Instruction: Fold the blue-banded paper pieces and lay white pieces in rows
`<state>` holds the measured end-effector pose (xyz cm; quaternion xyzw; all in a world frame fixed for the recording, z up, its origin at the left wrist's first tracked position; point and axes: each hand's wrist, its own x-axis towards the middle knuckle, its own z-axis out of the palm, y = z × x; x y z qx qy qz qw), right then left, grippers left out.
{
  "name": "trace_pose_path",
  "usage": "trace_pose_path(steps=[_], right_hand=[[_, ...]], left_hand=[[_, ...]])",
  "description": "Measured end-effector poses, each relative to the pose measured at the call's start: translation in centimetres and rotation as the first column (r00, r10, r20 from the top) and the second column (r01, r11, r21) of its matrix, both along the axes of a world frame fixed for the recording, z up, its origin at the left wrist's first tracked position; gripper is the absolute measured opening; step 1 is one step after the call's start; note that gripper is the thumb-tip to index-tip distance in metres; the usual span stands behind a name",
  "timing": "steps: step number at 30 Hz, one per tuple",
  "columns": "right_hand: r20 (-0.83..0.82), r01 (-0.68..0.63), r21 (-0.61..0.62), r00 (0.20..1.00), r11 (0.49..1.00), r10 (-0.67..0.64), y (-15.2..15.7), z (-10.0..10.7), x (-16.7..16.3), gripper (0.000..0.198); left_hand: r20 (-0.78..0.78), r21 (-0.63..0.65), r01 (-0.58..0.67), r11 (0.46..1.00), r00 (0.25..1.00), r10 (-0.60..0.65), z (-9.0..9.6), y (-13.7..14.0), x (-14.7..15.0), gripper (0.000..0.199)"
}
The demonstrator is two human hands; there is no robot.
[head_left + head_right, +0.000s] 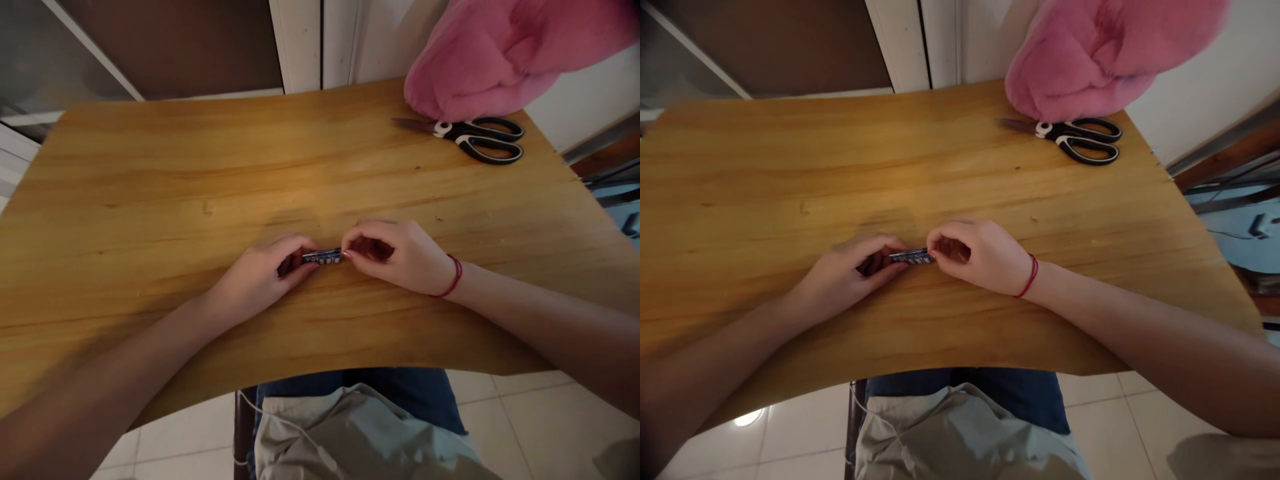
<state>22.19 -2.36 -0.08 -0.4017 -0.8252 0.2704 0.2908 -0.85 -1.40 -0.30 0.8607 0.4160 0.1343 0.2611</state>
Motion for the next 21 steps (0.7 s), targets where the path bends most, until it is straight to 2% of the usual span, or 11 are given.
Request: trace_pose_path(steps=[5,10,18,21], right_hand=[[0.004,-0.026,-0.062,1.000,0.998,0.027,-0.01,-0.16,-0.05,0.014],[-0.001,-0.004,0.014,1.000,1.000,0.004,0.01,-0.15,-0.20,0.011],[-0.017,0.029,0.051,0.999,0.998,-0.028,-0.21,0.11,-0.13,0.007],[-0.054,0.107,0.101,0.993,0.989,-0.102,-0.48,0.59,0.06,0.008]], left_hand=[[-0.012,-0.005,0.003,1.000,1.000,-0.003,0.20,-0.01,0.10,0.014],[-0.010,0.002,0.015,1.000,1.000,-0.015,0.17,-0.01,0.10,0.014],[-0.011,-0.015,0.009,1.000,1.000,-0.009,0.23,-0.02,0.11,0.017],[-0.003,-0.030,-0.007,1.000,1.000,0.007,0.20,-0.07,0.10,0.018]])
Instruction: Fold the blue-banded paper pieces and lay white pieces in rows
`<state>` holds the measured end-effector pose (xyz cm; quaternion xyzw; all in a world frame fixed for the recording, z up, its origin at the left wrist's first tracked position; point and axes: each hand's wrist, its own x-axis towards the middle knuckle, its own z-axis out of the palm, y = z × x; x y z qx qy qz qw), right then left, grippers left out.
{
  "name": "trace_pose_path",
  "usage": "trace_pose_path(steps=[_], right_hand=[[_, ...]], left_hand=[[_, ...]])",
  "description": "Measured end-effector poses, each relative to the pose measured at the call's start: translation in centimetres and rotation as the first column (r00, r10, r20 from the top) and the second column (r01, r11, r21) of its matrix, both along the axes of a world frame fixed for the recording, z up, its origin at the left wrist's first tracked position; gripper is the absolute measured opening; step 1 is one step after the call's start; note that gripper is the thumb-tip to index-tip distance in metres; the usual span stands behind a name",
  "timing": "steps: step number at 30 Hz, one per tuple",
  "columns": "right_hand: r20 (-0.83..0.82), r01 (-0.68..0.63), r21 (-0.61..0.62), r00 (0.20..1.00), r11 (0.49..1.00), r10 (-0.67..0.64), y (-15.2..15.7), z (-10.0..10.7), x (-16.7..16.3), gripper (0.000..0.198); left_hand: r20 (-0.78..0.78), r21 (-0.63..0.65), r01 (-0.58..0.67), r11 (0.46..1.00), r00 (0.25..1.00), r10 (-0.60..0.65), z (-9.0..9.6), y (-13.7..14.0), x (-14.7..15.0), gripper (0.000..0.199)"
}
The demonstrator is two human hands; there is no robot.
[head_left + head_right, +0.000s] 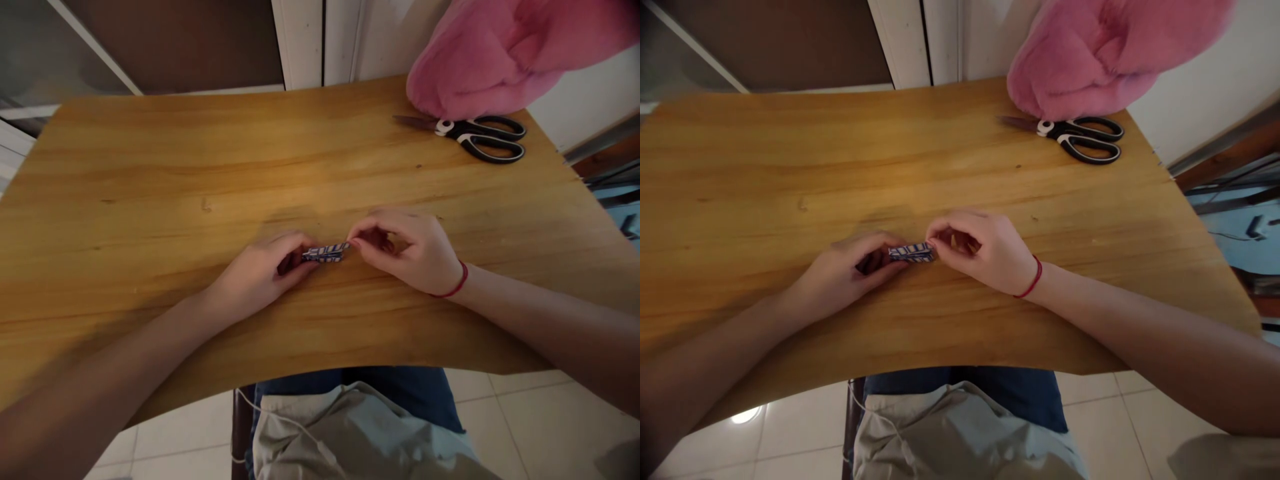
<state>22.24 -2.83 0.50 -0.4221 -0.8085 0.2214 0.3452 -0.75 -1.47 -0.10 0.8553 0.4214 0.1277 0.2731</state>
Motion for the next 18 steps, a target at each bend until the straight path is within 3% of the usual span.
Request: trace_pose_path(steps=[3,6,10,14,18], right_hand=[[-0.029,0.118,0.033,0.993,0.992,-0.117,0.0,0.3,0.2,0.011],[-0.014,0.178,-0.034,0.984,0.983,-0.179,0.5,0.1,0.3,0.014],[-0.001,0.187,-0.134,0.982,0.973,-0.188,0.9,-0.6,0.3,0.016],[-0.025,0.193,-0.139,0.980,0.971,-0.198,0.9,-0.8,0.3,0.016],[0.035,0.092,-0.152,0.996,0.984,-0.088,0.8,-0.6,0.2,0.012]], left_hand=[[0.027,-0.023,-0.020,1.000,0.999,0.021,-0.1,0.0,0.0,0.023],[0.020,-0.026,-0.028,0.999,0.999,0.029,-0.1,0.0,0.0,0.026],[-0.009,0.010,0.000,1.000,1.000,0.000,-0.1,0.0,0.0,0.014],[-0.007,0.040,0.023,0.999,1.000,-0.023,0.0,0.0,0.0,0.010],[0.007,0.034,0.033,0.999,0.999,-0.033,-0.1,0.0,0.0,0.009]])
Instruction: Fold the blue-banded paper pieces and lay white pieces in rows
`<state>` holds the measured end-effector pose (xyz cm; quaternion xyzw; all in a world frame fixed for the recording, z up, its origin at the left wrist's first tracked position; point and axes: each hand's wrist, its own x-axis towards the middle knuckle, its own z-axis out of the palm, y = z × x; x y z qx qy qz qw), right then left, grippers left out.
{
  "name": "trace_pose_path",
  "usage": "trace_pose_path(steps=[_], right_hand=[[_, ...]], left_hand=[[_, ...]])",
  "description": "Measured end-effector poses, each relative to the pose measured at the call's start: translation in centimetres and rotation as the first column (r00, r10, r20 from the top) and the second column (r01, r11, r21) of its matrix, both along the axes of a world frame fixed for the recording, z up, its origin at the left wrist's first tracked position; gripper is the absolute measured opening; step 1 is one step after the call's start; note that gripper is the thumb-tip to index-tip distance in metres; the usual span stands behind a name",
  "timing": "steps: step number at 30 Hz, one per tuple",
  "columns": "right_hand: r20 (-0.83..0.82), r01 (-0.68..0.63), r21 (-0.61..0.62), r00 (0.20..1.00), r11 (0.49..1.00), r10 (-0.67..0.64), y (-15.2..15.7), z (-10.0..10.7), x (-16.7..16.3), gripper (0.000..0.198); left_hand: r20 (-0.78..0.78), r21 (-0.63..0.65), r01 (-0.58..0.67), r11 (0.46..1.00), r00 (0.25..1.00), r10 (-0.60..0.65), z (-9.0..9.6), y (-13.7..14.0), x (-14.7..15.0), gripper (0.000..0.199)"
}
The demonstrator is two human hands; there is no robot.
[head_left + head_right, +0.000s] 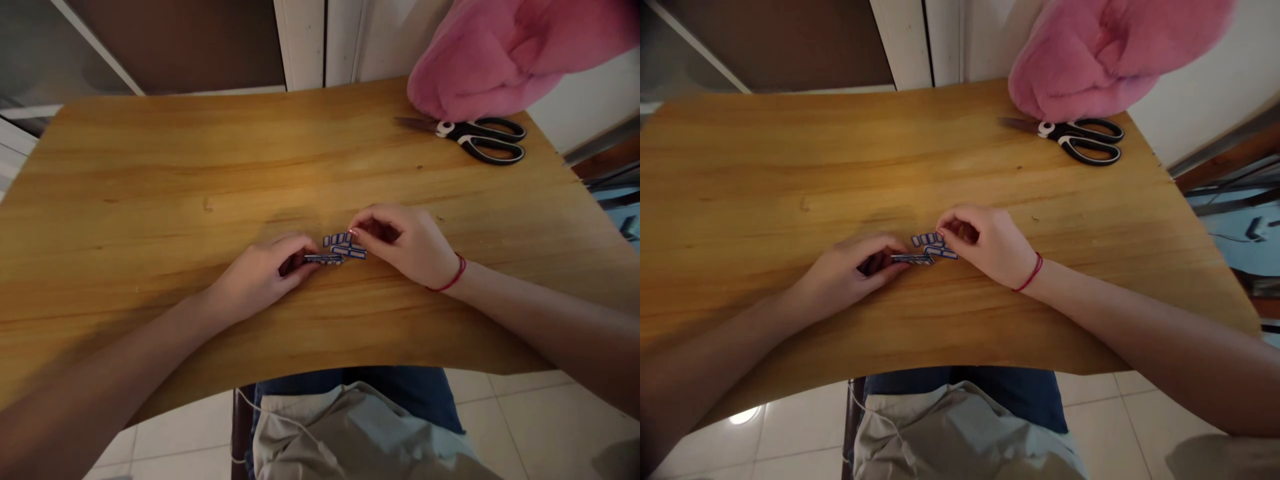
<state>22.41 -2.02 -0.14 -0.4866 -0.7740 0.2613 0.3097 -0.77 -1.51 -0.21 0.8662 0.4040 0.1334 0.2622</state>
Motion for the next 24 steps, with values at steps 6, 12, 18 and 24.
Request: trace_pose_path(steps=[6,12,18,24], right_hand=[[0.054,-0.189,0.030,0.981,0.982,0.187,0.0,-0.1,-0.1,0.013],[0.081,-0.291,0.084,0.955,0.953,0.284,0.3,-0.1,0.5,0.022],[0.328,-0.236,0.020,0.920,0.972,0.216,0.7,0.4,1.8,0.034],[0.264,-0.237,-0.099,0.930,0.966,0.255,0.9,0.6,1.8,0.019]], left_hand=[[0.100,-0.096,-0.085,0.992,0.990,0.094,-0.5,-0.2,-0.1,0.031],[-0.006,0.009,0.054,0.999,0.999,-0.054,0.0,0.0,-0.2,0.017],[0.003,0.016,0.043,0.999,0.999,-0.043,0.0,0.0,-0.2,0.016],[0.004,0.021,0.073,0.997,0.997,-0.073,0.1,0.0,-0.2,0.015]])
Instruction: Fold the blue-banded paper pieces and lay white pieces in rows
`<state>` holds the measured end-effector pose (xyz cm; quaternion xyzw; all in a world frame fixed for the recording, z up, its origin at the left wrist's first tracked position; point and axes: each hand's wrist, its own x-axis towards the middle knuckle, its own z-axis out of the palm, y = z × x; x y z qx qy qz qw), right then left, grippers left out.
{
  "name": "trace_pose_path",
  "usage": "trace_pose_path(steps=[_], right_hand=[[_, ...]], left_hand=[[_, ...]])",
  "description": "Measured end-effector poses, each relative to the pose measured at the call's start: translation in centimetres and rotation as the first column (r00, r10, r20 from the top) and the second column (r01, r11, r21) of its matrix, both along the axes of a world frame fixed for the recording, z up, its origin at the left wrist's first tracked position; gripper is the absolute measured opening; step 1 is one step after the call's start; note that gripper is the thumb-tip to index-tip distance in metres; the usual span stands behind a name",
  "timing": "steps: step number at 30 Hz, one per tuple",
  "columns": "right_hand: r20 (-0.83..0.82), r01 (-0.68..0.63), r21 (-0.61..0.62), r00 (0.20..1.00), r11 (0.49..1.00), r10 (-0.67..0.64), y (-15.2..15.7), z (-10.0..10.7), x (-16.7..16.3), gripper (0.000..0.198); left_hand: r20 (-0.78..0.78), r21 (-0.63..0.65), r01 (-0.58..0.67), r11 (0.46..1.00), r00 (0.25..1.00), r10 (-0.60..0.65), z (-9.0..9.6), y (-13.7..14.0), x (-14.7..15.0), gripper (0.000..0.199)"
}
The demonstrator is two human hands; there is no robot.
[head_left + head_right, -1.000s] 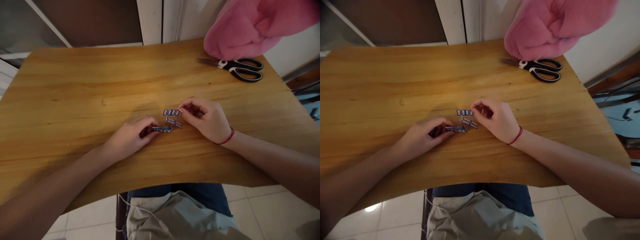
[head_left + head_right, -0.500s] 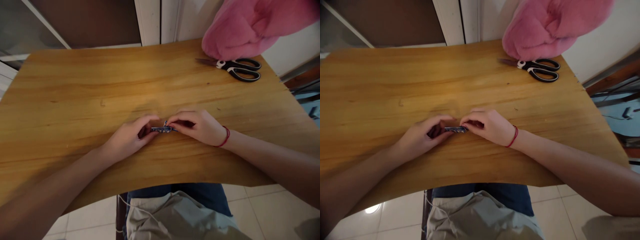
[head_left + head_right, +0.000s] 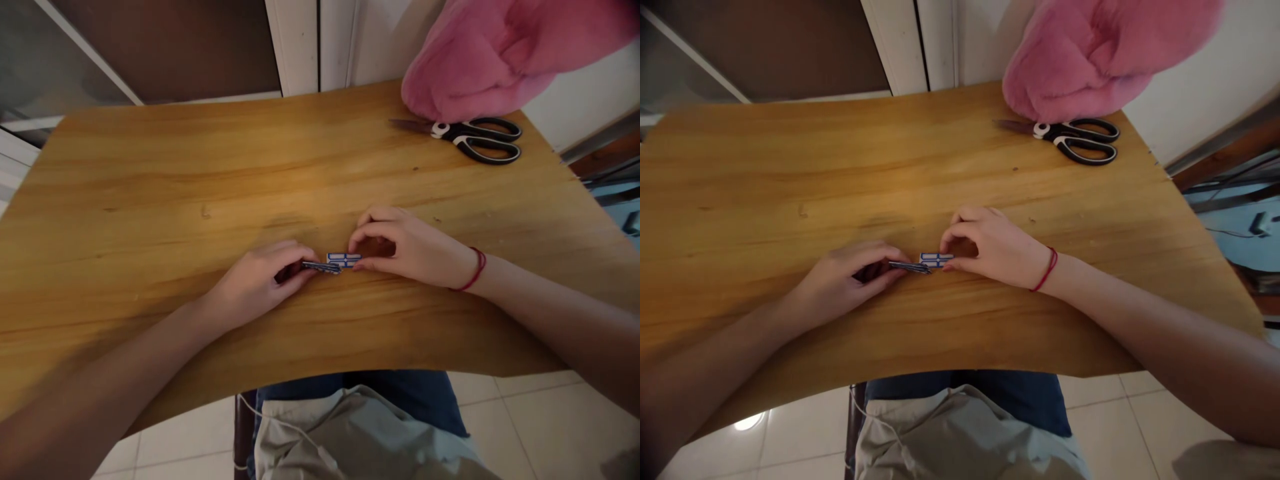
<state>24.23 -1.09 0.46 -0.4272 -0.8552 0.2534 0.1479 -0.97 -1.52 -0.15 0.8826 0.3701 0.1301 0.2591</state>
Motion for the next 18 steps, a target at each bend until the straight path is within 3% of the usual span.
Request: trace_pose_path(steps=[6,12,18], right_hand=[[-0.088,0.020,-0.025,0.996,0.999,-0.023,-0.3,0.0,-0.5,0.011],[-0.193,0.060,-0.069,0.978,0.996,-0.072,-1.0,-0.2,-1.3,0.003],[-0.308,0.097,-0.067,0.945,0.993,-0.113,-1.8,-0.4,-2.1,0.006]], left_hand=[[-0.008,-0.015,0.009,1.000,1.000,-0.009,0.1,0.0,0.0,0.017],[-0.024,-0.062,-0.078,0.995,0.997,0.077,-0.1,-0.2,0.1,0.017],[-0.025,-0.036,-0.078,0.996,0.997,0.077,-0.2,-0.1,0.1,0.035]])
